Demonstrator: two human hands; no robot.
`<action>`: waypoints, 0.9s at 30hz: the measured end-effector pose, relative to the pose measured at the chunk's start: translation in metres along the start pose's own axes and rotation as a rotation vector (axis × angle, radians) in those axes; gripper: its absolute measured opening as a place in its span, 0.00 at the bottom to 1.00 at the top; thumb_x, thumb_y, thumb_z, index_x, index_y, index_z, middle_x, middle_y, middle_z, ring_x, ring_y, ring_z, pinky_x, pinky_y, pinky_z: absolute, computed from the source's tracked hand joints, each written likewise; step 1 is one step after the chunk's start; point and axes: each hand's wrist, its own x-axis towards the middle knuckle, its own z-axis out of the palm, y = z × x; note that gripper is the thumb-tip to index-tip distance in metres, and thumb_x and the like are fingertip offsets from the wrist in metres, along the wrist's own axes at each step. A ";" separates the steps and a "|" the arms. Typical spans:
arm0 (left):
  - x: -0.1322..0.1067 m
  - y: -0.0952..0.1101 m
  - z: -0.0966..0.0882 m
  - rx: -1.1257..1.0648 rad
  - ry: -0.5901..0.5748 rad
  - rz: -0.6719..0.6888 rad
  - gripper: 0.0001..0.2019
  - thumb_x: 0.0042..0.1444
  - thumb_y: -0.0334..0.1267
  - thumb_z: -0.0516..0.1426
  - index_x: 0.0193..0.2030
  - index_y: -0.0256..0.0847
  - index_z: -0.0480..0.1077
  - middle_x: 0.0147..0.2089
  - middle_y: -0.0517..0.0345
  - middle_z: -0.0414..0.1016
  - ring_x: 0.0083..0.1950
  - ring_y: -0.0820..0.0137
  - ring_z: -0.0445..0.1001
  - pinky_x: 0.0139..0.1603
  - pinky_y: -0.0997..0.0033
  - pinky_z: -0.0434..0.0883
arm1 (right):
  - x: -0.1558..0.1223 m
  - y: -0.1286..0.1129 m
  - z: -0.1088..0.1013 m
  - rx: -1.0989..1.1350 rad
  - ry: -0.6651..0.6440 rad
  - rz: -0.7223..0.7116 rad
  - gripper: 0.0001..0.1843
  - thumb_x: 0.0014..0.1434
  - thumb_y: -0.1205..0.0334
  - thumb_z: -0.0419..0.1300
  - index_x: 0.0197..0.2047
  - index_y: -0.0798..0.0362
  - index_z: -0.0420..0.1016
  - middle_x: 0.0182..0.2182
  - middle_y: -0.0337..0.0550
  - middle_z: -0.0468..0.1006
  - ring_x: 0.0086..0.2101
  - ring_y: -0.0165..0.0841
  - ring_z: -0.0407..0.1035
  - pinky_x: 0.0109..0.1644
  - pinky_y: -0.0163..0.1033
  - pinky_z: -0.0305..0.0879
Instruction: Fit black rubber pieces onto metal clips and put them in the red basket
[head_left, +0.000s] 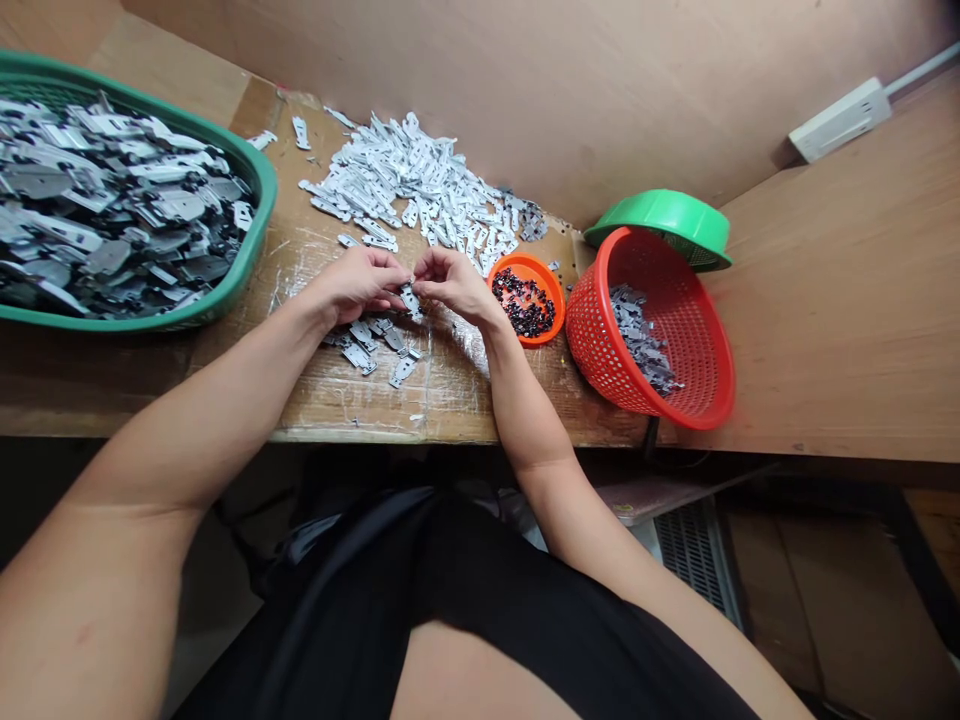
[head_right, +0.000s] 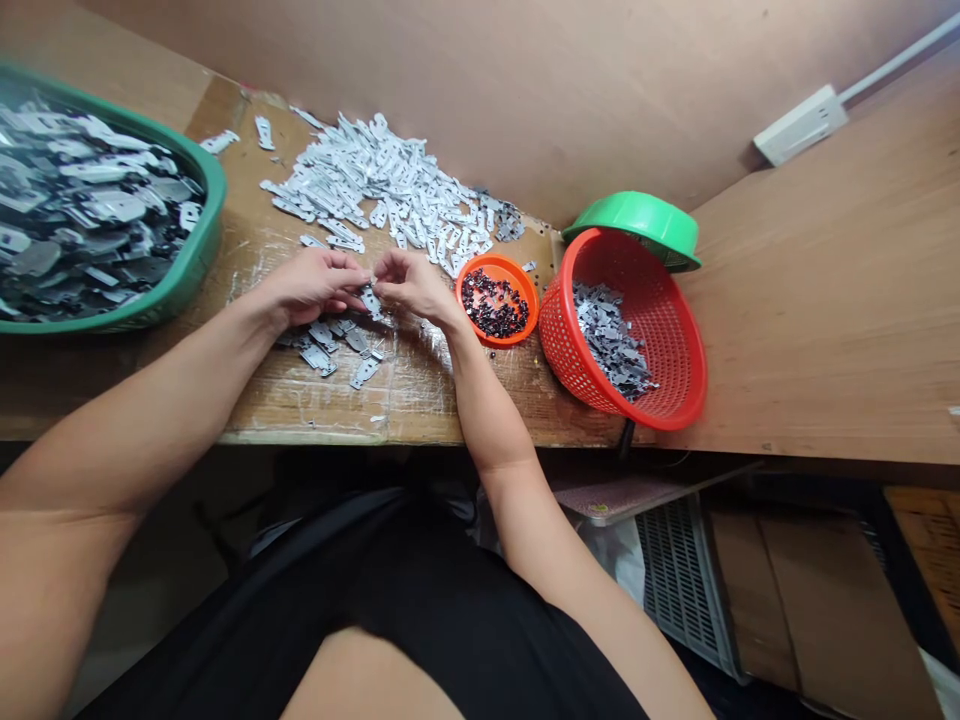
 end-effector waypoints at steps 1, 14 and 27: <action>0.000 0.001 0.000 -0.006 0.003 -0.002 0.19 0.71 0.21 0.74 0.31 0.41 0.77 0.29 0.57 0.80 0.30 0.70 0.86 0.26 0.78 0.60 | -0.003 -0.001 -0.001 0.001 0.010 0.011 0.29 0.58 0.50 0.90 0.42 0.44 0.74 0.33 0.34 0.79 0.34 0.33 0.69 0.36 0.39 0.65; 0.015 -0.005 -0.011 -0.058 0.048 0.042 0.17 0.67 0.24 0.77 0.32 0.41 0.79 0.31 0.56 0.81 0.30 0.70 0.86 0.26 0.78 0.63 | -0.025 -0.014 0.009 0.135 -0.030 0.115 0.41 0.50 0.37 0.97 0.38 0.45 0.72 0.27 0.35 0.81 0.27 0.28 0.67 0.30 0.34 0.64; 0.018 -0.006 -0.013 -0.038 0.100 0.032 0.16 0.64 0.25 0.80 0.35 0.42 0.80 0.33 0.55 0.82 0.35 0.64 0.91 0.30 0.73 0.69 | -0.027 -0.013 -0.015 -0.043 0.140 0.081 0.22 0.69 0.45 0.85 0.41 0.47 0.81 0.36 0.40 0.85 0.33 0.32 0.73 0.38 0.40 0.73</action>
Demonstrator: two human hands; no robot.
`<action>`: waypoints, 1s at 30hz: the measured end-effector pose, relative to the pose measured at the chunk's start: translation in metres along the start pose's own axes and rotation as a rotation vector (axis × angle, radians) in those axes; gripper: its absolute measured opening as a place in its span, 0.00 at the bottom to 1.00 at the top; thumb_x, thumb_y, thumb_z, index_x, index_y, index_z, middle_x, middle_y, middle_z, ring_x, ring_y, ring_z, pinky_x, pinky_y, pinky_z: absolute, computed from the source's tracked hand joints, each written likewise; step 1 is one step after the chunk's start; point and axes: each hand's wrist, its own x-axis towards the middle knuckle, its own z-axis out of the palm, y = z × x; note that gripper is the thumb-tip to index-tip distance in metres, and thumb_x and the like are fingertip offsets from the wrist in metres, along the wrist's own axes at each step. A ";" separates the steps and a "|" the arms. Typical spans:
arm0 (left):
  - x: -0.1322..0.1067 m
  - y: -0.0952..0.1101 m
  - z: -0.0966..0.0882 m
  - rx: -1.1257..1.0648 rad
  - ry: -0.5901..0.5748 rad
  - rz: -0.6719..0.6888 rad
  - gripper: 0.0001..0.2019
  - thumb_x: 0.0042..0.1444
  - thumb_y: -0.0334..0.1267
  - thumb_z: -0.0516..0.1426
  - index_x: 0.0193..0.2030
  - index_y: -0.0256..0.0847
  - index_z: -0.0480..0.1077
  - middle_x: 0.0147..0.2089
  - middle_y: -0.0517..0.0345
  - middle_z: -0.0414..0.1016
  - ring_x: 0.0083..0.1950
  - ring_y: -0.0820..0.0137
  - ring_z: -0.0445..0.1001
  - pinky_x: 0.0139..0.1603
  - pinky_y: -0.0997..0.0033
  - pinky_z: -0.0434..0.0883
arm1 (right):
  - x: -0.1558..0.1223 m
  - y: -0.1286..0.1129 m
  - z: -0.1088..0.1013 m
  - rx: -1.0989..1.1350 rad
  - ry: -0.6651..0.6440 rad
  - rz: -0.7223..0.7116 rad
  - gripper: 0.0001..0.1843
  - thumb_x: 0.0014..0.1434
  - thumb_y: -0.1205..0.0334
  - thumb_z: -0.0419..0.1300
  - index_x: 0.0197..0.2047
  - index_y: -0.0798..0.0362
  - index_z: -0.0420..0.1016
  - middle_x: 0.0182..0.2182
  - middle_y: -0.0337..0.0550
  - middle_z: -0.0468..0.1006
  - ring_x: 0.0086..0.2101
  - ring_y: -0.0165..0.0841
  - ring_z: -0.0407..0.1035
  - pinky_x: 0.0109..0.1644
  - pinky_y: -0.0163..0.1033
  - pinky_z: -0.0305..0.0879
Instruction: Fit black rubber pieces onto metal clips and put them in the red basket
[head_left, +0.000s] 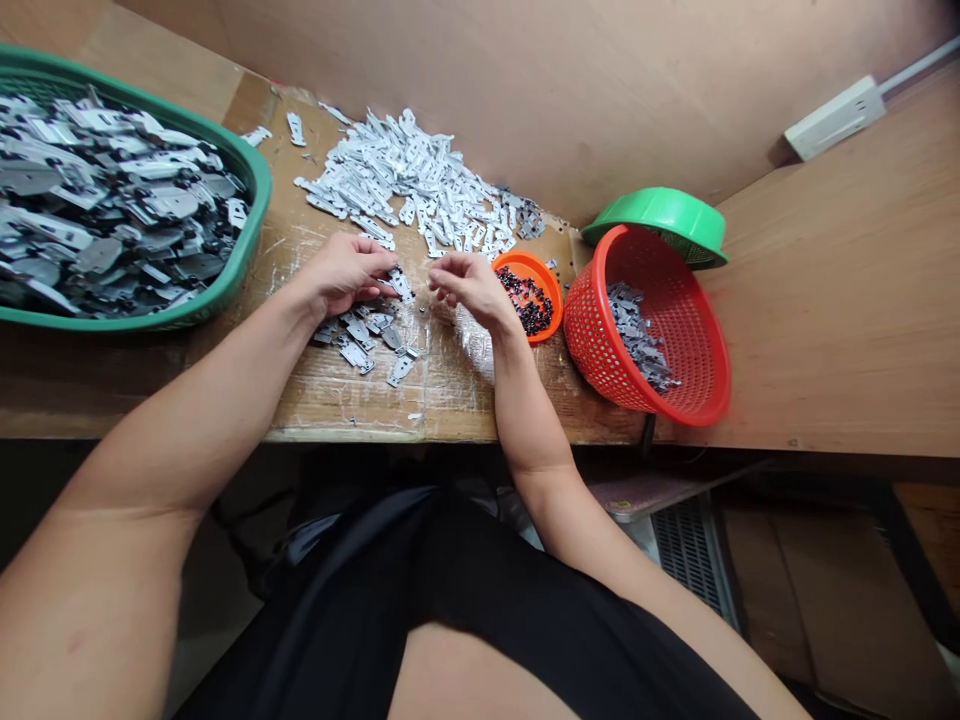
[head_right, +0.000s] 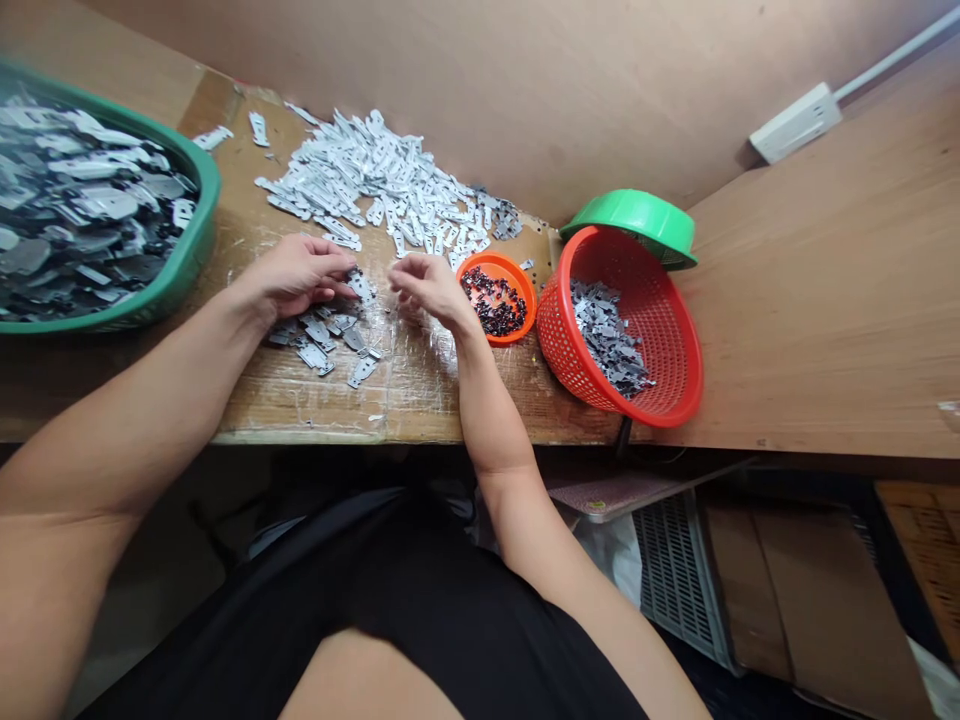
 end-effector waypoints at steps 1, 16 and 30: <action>0.001 0.000 -0.001 -0.008 0.005 0.001 0.16 0.65 0.24 0.79 0.35 0.42 0.80 0.34 0.54 0.83 0.36 0.64 0.91 0.30 0.73 0.70 | 0.004 0.000 -0.008 -0.071 0.067 -0.019 0.17 0.74 0.49 0.81 0.41 0.47 0.81 0.36 0.41 0.85 0.34 0.33 0.75 0.41 0.42 0.76; 0.009 0.005 -0.014 -0.194 0.096 0.012 0.19 0.64 0.21 0.78 0.39 0.44 0.74 0.38 0.54 0.82 0.36 0.67 0.88 0.38 0.74 0.85 | 0.061 0.010 -0.001 -0.701 0.342 -0.084 0.16 0.78 0.70 0.65 0.38 0.44 0.74 0.42 0.54 0.81 0.50 0.52 0.76 0.65 0.60 0.79; -0.003 0.005 -0.002 -0.118 0.060 0.001 0.18 0.71 0.30 0.79 0.41 0.43 0.74 0.31 0.63 0.77 0.47 0.67 0.91 0.47 0.69 0.76 | 0.009 -0.020 0.050 0.247 0.016 0.014 0.39 0.58 0.34 0.95 0.44 0.43 0.73 0.31 0.31 0.75 0.32 0.33 0.72 0.36 0.39 0.76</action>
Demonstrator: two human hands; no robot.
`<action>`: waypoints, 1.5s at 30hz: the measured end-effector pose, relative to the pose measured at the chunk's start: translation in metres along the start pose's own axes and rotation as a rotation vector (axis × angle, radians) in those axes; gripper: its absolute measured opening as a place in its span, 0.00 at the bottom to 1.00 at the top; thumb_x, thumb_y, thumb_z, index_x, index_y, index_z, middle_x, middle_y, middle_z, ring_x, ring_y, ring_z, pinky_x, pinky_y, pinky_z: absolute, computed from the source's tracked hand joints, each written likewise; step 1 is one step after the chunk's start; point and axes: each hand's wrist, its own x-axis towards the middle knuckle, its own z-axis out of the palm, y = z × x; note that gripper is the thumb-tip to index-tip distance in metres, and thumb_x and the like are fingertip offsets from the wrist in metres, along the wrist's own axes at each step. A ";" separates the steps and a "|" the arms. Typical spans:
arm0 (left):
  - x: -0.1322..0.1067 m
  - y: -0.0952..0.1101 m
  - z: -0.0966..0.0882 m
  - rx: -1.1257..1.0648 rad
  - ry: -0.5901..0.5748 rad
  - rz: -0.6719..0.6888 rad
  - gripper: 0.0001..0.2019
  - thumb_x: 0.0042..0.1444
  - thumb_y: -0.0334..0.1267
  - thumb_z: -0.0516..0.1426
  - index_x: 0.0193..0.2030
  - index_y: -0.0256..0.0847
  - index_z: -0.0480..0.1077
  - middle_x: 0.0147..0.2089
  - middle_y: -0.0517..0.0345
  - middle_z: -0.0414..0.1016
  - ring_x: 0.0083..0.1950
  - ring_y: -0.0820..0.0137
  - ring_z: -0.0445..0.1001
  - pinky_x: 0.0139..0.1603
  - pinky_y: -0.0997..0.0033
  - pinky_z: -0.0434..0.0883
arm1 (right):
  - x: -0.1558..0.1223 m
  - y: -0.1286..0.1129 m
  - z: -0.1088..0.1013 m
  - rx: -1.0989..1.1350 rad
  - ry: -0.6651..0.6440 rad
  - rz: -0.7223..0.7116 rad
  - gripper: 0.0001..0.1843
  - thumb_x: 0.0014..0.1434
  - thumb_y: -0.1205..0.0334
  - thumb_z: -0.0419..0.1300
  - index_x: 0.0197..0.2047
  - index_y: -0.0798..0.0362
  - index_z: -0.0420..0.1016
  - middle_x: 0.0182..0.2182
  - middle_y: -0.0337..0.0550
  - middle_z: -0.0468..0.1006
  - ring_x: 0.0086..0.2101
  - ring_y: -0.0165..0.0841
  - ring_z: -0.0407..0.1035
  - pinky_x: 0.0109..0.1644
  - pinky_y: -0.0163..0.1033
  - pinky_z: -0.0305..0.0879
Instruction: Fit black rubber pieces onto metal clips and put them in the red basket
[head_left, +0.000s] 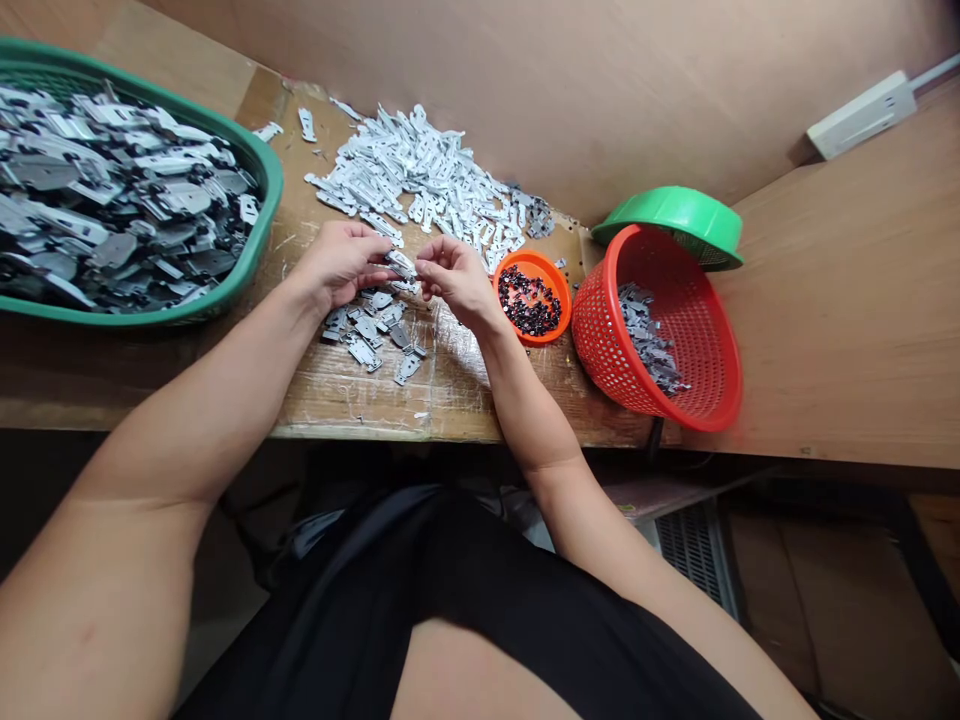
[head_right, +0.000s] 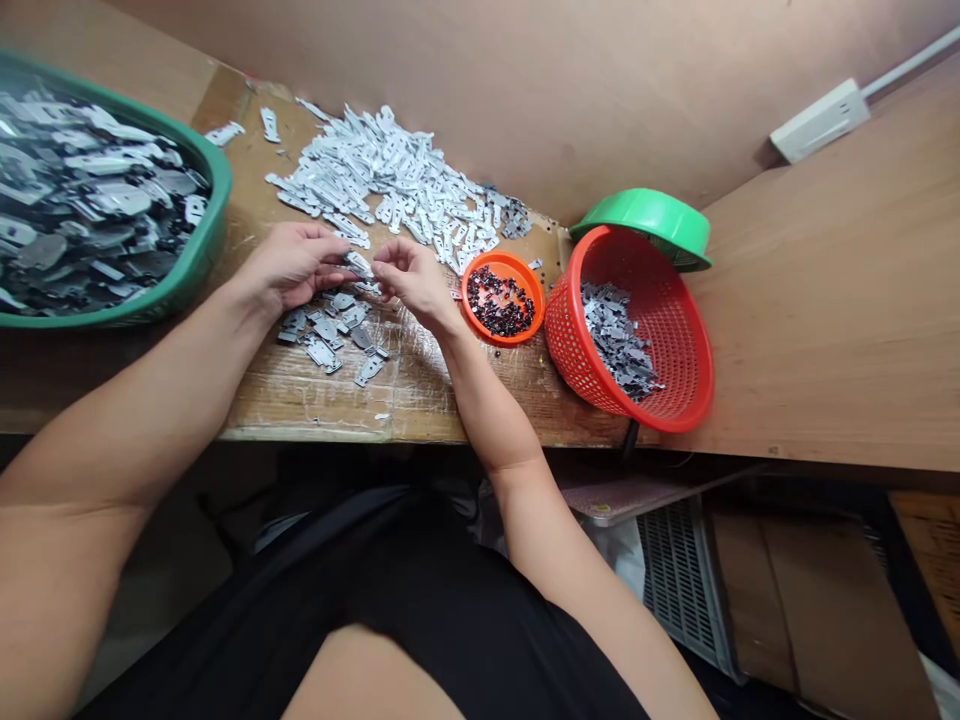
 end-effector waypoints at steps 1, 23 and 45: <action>0.000 0.000 0.000 0.001 -0.004 0.004 0.18 0.69 0.31 0.80 0.41 0.44 0.74 0.31 0.63 0.77 0.48 0.67 0.91 0.47 0.68 0.76 | 0.001 0.001 -0.001 0.000 -0.003 0.004 0.39 0.58 0.34 0.95 0.44 0.42 0.72 0.31 0.31 0.75 0.33 0.33 0.72 0.36 0.39 0.76; 0.013 -0.012 -0.009 0.012 -0.046 0.072 0.20 0.59 0.33 0.83 0.39 0.49 0.76 0.35 0.55 0.83 0.51 0.54 0.96 0.39 0.65 0.84 | 0.002 0.018 0.001 0.033 0.143 0.114 0.41 0.57 0.43 0.97 0.44 0.42 0.67 0.31 0.31 0.79 0.30 0.31 0.73 0.33 0.37 0.75; -0.014 0.014 -0.008 0.111 -0.212 -0.107 0.22 0.70 0.48 0.83 0.37 0.44 0.79 0.32 0.51 0.84 0.30 0.68 0.80 0.28 0.74 0.65 | -0.009 0.017 -0.010 -0.538 0.044 -0.333 0.17 0.81 0.63 0.70 0.39 0.43 0.71 0.40 0.42 0.75 0.47 0.45 0.72 0.59 0.49 0.75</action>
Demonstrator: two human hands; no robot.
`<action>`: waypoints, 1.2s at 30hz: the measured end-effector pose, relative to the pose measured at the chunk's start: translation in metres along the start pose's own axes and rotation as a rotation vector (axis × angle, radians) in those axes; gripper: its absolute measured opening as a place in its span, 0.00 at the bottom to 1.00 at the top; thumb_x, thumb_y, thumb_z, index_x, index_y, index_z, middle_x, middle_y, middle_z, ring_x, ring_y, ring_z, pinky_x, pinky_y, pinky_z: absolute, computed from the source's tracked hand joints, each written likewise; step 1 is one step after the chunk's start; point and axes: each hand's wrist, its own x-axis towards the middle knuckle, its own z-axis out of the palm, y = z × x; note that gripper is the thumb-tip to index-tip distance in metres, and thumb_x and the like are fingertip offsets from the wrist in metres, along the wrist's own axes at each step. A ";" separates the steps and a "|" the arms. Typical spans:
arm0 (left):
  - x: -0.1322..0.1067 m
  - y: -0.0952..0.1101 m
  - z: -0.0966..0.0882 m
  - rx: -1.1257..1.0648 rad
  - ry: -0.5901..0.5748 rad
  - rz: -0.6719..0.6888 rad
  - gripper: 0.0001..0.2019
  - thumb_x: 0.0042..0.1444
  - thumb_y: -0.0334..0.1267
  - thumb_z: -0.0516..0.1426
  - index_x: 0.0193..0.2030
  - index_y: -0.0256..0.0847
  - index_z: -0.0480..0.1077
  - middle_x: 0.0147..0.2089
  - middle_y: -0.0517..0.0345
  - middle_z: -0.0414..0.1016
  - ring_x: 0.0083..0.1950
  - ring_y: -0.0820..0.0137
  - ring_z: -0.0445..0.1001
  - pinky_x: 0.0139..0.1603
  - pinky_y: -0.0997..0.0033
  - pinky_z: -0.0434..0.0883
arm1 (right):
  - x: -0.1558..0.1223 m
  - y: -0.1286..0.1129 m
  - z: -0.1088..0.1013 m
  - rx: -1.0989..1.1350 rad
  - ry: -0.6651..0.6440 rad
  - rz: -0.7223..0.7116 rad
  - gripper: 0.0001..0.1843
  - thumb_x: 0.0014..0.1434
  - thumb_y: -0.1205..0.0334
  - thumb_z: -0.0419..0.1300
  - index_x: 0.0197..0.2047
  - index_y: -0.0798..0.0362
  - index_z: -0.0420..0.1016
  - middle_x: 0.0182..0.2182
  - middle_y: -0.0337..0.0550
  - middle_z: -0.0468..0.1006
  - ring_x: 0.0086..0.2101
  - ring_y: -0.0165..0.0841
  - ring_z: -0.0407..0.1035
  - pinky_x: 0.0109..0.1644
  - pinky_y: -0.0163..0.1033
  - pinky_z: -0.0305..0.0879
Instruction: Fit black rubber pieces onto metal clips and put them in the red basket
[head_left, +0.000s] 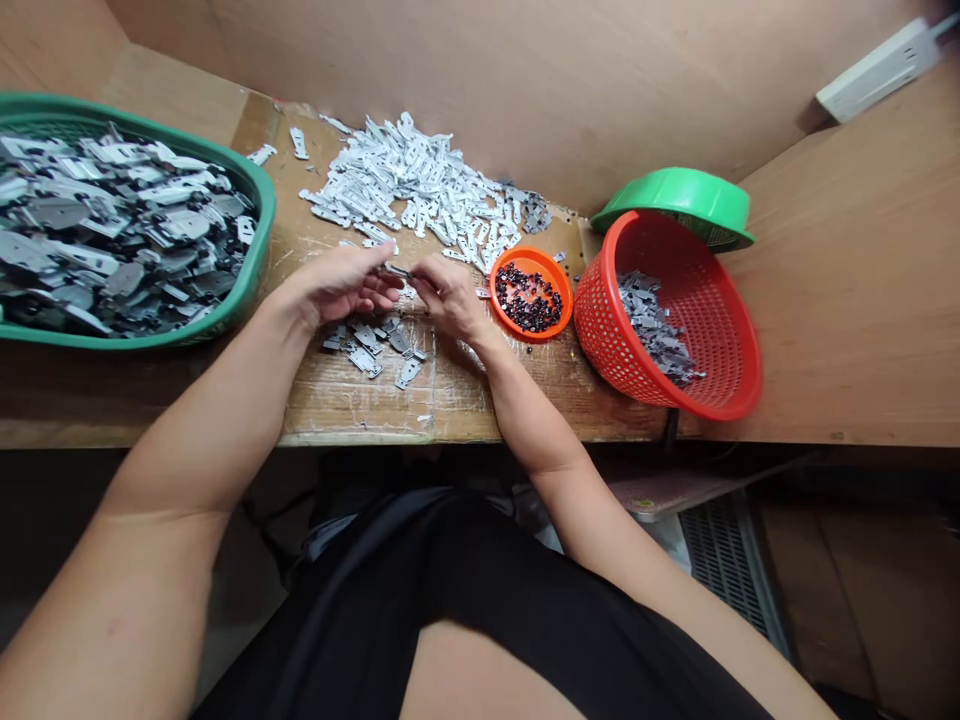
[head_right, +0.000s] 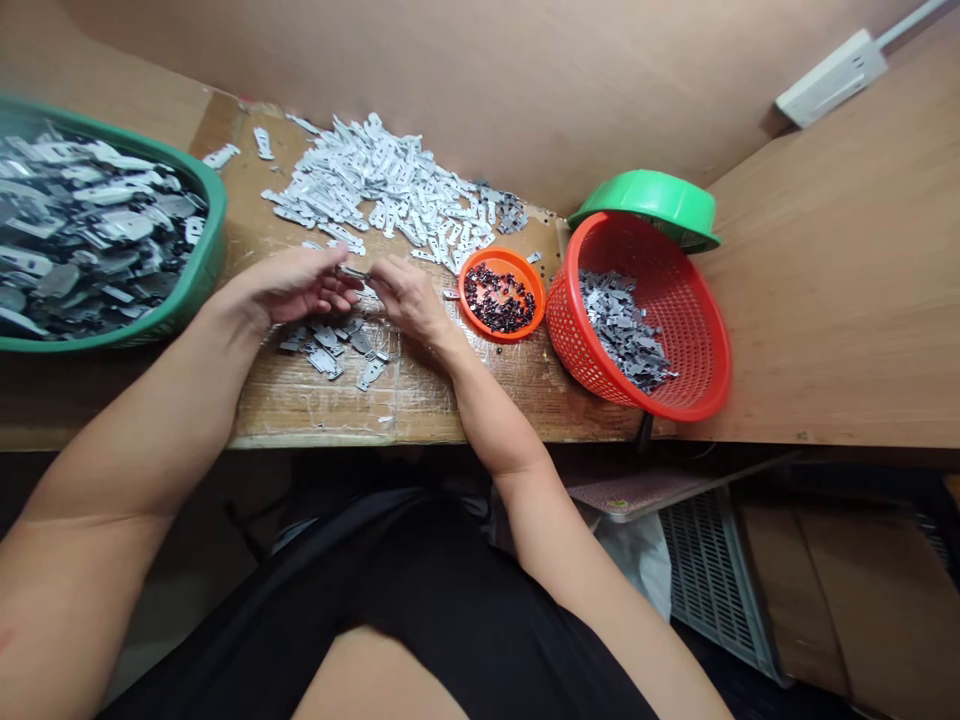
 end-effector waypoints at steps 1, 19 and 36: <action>0.001 -0.001 0.000 0.038 -0.020 -0.005 0.20 0.69 0.44 0.83 0.35 0.43 0.79 0.32 0.51 0.84 0.28 0.70 0.78 0.27 0.75 0.63 | 0.000 0.002 -0.001 -0.029 -0.008 -0.028 0.16 0.80 0.65 0.69 0.39 0.44 0.71 0.41 0.43 0.75 0.48 0.45 0.72 0.61 0.50 0.74; 0.010 -0.025 0.009 0.116 -0.042 0.320 0.08 0.63 0.29 0.74 0.38 0.42 0.81 0.33 0.57 0.86 0.26 0.74 0.79 0.27 0.80 0.71 | 0.008 0.022 0.023 0.774 0.107 0.263 0.33 0.55 0.47 0.93 0.48 0.43 0.76 0.32 0.30 0.81 0.33 0.32 0.75 0.42 0.41 0.78; 0.020 -0.046 0.012 0.304 0.025 0.457 0.08 0.64 0.38 0.74 0.45 0.44 0.82 0.32 0.58 0.88 0.28 0.65 0.86 0.29 0.73 0.78 | 0.002 0.019 0.013 0.786 -0.001 0.335 0.42 0.52 0.23 0.94 0.36 0.47 0.80 0.29 0.35 0.82 0.29 0.30 0.70 0.36 0.38 0.72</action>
